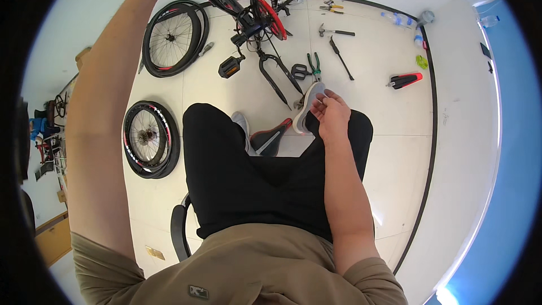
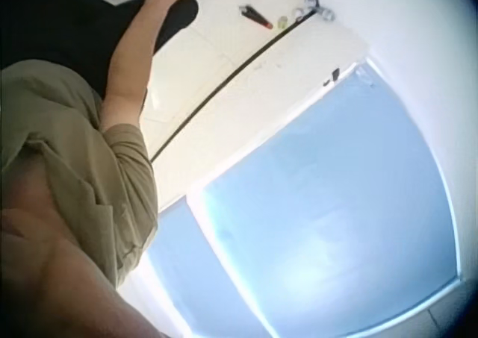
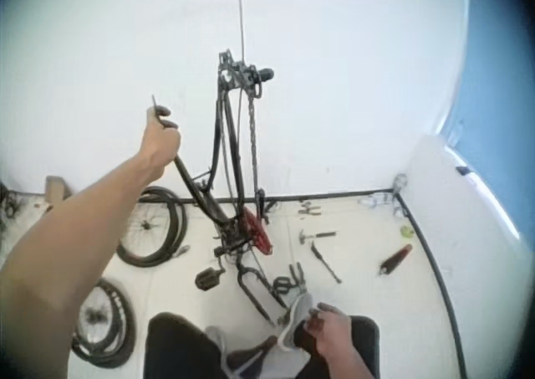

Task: The person attaches a bicycle pedal to the crank arm using a pedal wrench. They tighten the pedal by hand and then use the wrench to secure it firmly.

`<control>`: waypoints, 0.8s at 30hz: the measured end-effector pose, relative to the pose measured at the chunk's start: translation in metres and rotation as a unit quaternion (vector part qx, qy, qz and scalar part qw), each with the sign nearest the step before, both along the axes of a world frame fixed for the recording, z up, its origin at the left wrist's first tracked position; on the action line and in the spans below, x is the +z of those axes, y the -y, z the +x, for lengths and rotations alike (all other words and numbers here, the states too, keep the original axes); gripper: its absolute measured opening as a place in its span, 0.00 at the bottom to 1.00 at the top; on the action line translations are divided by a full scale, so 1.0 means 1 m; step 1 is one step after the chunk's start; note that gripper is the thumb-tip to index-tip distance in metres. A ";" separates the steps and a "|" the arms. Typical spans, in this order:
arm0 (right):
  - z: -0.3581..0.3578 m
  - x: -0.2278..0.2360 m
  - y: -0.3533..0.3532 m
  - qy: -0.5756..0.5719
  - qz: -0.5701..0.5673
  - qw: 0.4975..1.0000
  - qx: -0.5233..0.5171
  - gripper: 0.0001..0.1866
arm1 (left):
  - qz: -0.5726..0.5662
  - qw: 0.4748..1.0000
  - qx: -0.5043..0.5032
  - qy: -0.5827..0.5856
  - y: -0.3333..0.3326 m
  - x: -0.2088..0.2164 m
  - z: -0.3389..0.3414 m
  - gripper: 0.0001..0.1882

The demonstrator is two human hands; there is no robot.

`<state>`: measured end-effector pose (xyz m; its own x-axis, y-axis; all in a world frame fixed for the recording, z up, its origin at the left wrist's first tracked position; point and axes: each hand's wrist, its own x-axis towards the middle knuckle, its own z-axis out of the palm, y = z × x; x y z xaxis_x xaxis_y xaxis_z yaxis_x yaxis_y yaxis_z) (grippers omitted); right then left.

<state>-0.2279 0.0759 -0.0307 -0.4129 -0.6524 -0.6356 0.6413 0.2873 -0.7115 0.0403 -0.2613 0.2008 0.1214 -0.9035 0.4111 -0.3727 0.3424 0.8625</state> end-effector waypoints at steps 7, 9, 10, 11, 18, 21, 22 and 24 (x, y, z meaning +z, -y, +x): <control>0.003 0.020 -0.005 -0.032 -0.027 0.999 0.030 0.18 | 0.006 1.000 0.020 0.005 -0.003 -0.002 0.013 0.25; 0.000 0.019 -0.009 -0.028 -0.034 0.998 0.034 0.18 | 0.005 0.998 0.057 -0.004 -0.007 -0.003 0.016 0.19; -0.001 0.015 -0.012 -0.029 -0.028 0.999 0.035 0.18 | 0.002 0.996 0.087 -0.005 -0.008 -0.004 0.016 0.17; 0.001 0.013 -0.011 -0.027 -0.025 0.999 0.040 0.17 | -0.037 0.995 0.093 -0.006 0.000 -0.012 0.029 0.14; 0.000 0.006 -0.009 -0.028 -0.014 0.998 0.047 0.18 | -0.045 0.993 0.074 -0.083 0.020 -0.018 0.074 0.14; 0.005 0.006 -0.008 -0.040 -0.002 0.997 0.064 0.18 | -0.012 0.994 0.089 -0.062 0.017 -0.012 0.090 0.14; 0.007 0.007 -0.008 -0.045 0.002 0.997 0.070 0.19 | -0.022 0.994 0.087 -0.057 0.021 -0.014 0.097 0.13; 0.007 0.012 -0.006 -0.054 0.015 0.996 0.075 0.19 | 0.002 0.997 0.068 -0.036 0.024 -0.012 0.093 0.12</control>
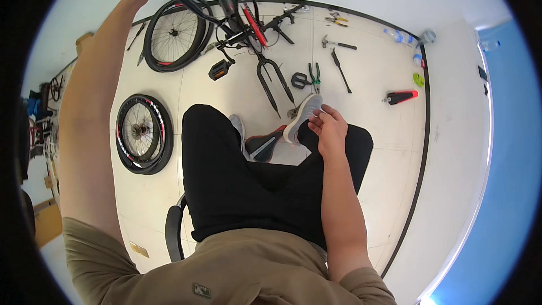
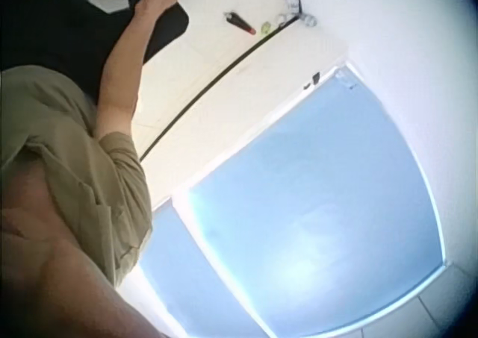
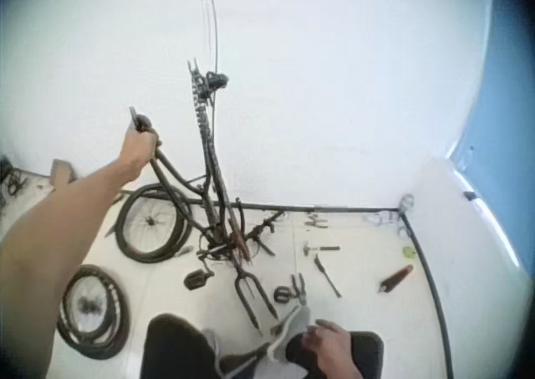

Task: The person attaches a bicycle pedal to the crank arm using a pedal wrench. They tighten the pedal by hand and then use the wrench to secure it firmly.

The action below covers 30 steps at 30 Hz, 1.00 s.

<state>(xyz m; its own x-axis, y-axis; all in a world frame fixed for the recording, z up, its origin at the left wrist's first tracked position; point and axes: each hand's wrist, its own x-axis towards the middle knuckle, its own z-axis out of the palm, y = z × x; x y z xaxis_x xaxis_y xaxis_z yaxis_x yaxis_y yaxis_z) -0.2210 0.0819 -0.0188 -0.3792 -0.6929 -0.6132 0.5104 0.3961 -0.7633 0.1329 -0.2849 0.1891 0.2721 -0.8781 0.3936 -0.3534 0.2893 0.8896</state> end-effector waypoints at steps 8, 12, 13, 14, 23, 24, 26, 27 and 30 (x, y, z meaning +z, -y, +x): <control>-0.002 0.006 -0.005 0.007 0.012 1.000 -0.009 0.17 | 0.036 0.992 -0.100 -0.071 0.003 0.007 -0.006 0.15; 0.001 -0.004 -0.003 0.028 -0.001 1.000 -0.015 0.16 | 0.026 0.991 -0.107 -0.077 0.001 0.004 -0.010 0.16; 0.001 -0.006 -0.004 0.027 0.001 1.000 -0.012 0.16 | 0.036 0.992 -0.092 -0.076 0.000 0.003 -0.013 0.17; 0.004 -0.007 -0.004 0.028 0.003 1.000 -0.004 0.17 | 0.035 0.992 -0.093 -0.081 0.000 0.003 -0.011 0.17; 0.020 -0.015 0.012 0.034 0.012 0.999 0.031 0.16 | 0.063 0.993 -0.075 -0.067 -0.001 0.002 0.000 0.16; 0.021 -0.015 0.013 0.028 0.014 0.999 0.036 0.16 | 0.075 0.993 -0.070 -0.060 -0.003 0.003 0.000 0.15; 0.019 -0.019 0.015 0.030 0.019 0.999 0.040 0.15 | 0.061 0.992 -0.101 -0.037 0.003 -0.001 0.006 0.25; 0.017 -0.021 0.015 0.030 0.018 0.999 0.041 0.15 | 0.046 0.992 -0.114 -0.017 0.003 0.000 0.005 0.26; 0.014 -0.024 0.019 0.037 0.016 0.999 0.032 0.15 | 0.041 0.989 -0.144 0.003 0.001 0.004 0.002 0.31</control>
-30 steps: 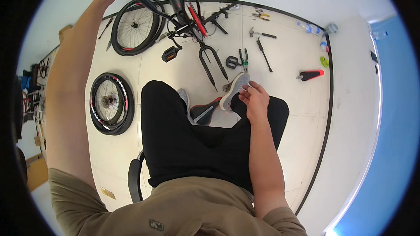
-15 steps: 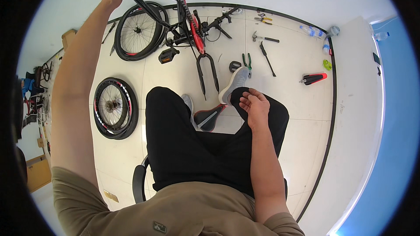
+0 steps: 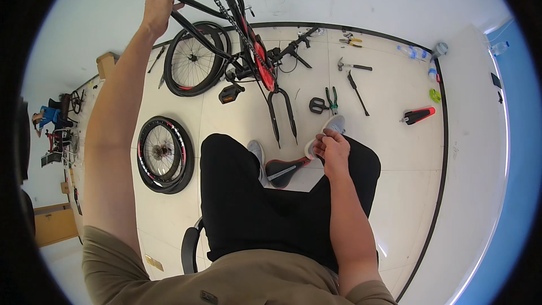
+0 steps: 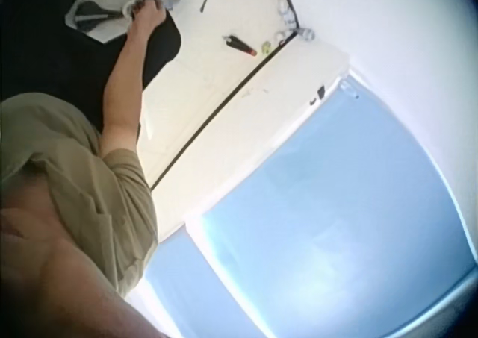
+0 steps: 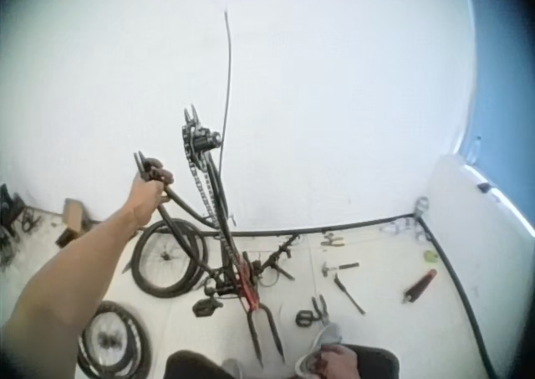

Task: The person attaches a bicycle pedal to the crank arm using a pedal wrench. They tighten the pedal by hand and then use the wrench to secure it firmly.

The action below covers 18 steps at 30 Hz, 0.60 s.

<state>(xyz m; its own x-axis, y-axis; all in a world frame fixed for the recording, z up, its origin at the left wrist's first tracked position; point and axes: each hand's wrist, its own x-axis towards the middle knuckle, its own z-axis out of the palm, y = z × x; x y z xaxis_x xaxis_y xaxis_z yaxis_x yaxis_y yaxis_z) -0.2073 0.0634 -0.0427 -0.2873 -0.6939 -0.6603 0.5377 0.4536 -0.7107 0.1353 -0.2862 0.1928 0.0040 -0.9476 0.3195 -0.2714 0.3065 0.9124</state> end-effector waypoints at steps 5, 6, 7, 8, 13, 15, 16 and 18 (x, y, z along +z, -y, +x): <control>0.003 0.004 0.011 0.010 -0.008 1.000 -0.004 0.17 | -0.008 0.999 -0.029 -0.013 -0.003 0.003 -0.007 0.35; 0.002 0.002 0.012 0.012 -0.012 1.000 -0.001 0.16 | -0.011 0.999 -0.035 -0.021 -0.002 0.004 -0.010 0.35; 0.000 -0.001 0.014 0.013 -0.017 1.000 0.002 0.16 | -0.010 0.999 -0.043 -0.023 -0.001 0.005 -0.014 0.35; -0.001 -0.002 0.014 0.017 -0.019 1.000 0.000 0.16 | -0.005 0.998 -0.050 -0.026 -0.001 0.007 -0.023 0.33; -0.001 0.000 0.028 0.043 -0.044 0.998 -0.010 0.18 | 0.013 0.999 -0.043 -0.014 -0.004 0.012 -0.039 0.32; -0.001 0.002 0.034 0.039 -0.043 0.998 -0.018 0.18 | 0.020 0.998 -0.052 -0.014 -0.004 0.013 -0.036 0.31; -0.001 0.003 0.036 0.037 -0.043 0.998 -0.018 0.18 | 0.021 0.998 -0.057 -0.012 -0.006 0.014 -0.037 0.31; -0.005 0.004 0.038 0.037 -0.036 0.998 -0.032 0.18 | 0.015 0.998 -0.068 -0.001 -0.012 0.016 -0.048 0.33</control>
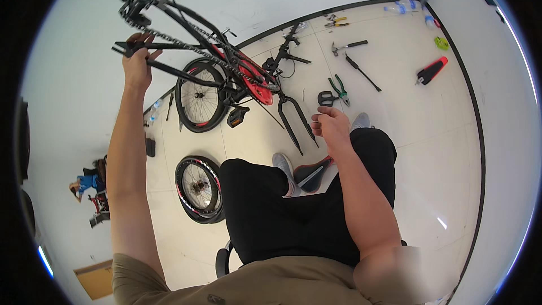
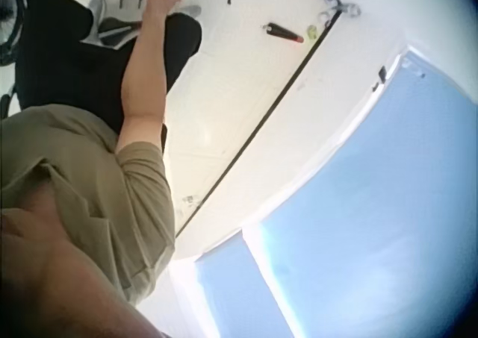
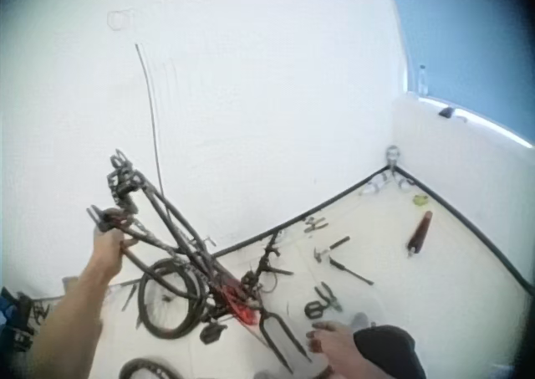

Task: The person attaches a bicycle pedal to the crank arm using a pedal wrench. They tighten the pedal by hand and then use the wrench to secure it firmly.

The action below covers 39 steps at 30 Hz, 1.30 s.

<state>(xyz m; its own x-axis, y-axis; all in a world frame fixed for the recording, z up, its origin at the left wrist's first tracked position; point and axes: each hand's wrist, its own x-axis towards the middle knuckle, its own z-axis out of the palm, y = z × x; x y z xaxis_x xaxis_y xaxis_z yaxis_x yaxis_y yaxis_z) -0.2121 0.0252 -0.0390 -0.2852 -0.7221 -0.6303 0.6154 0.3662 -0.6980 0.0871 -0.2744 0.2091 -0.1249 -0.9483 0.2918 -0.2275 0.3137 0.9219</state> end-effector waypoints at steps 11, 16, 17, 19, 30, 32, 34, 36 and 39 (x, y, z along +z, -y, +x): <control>0.000 0.001 0.001 0.002 -0.004 1.000 -0.008 0.19 | 0.009 1.000 -0.017 -0.004 -0.019 0.004 -0.026 0.30; 0.002 0.001 0.002 0.000 0.003 1.000 -0.009 0.19 | 0.008 0.999 -0.034 -0.001 -0.034 0.005 -0.031 0.27; 0.002 0.001 0.002 -0.002 0.004 1.000 -0.006 0.18 | 0.008 0.999 -0.038 -0.007 -0.036 0.005 -0.031 0.28; 0.003 0.001 0.002 -0.001 0.003 1.000 -0.002 0.18 | 0.008 0.999 -0.046 -0.017 -0.038 0.007 -0.033 0.28; 0.006 -0.004 0.001 0.007 0.001 1.000 -0.007 0.19 | -0.018 0.992 -0.126 -0.017 -0.032 0.004 -0.046 0.31; 0.004 -0.005 0.001 0.005 0.010 1.000 -0.012 0.19 | -0.006 0.994 -0.111 -0.008 -0.030 0.001 -0.046 0.32; 0.004 -0.005 0.003 0.007 0.004 1.000 -0.011 0.19 | 0.005 0.990 -0.140 0.005 -0.033 0.004 -0.044 0.32; 0.004 -0.004 0.002 0.007 -0.004 1.000 -0.007 0.19 | 0.023 0.988 -0.153 0.004 -0.035 0.002 -0.039 0.31; 0.005 -0.003 0.004 0.002 -0.009 1.000 0.008 0.18 | 0.008 0.983 -0.182 0.022 -0.031 0.001 -0.034 0.32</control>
<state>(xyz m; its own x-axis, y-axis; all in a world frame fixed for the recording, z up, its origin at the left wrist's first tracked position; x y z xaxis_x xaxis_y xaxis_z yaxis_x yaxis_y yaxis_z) -0.2070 0.0208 -0.0419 -0.2708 -0.7380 -0.6181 0.6124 0.3634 -0.7021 0.0533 -0.2431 0.2097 -0.4685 -0.8429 0.2647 -0.1423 0.3677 0.9190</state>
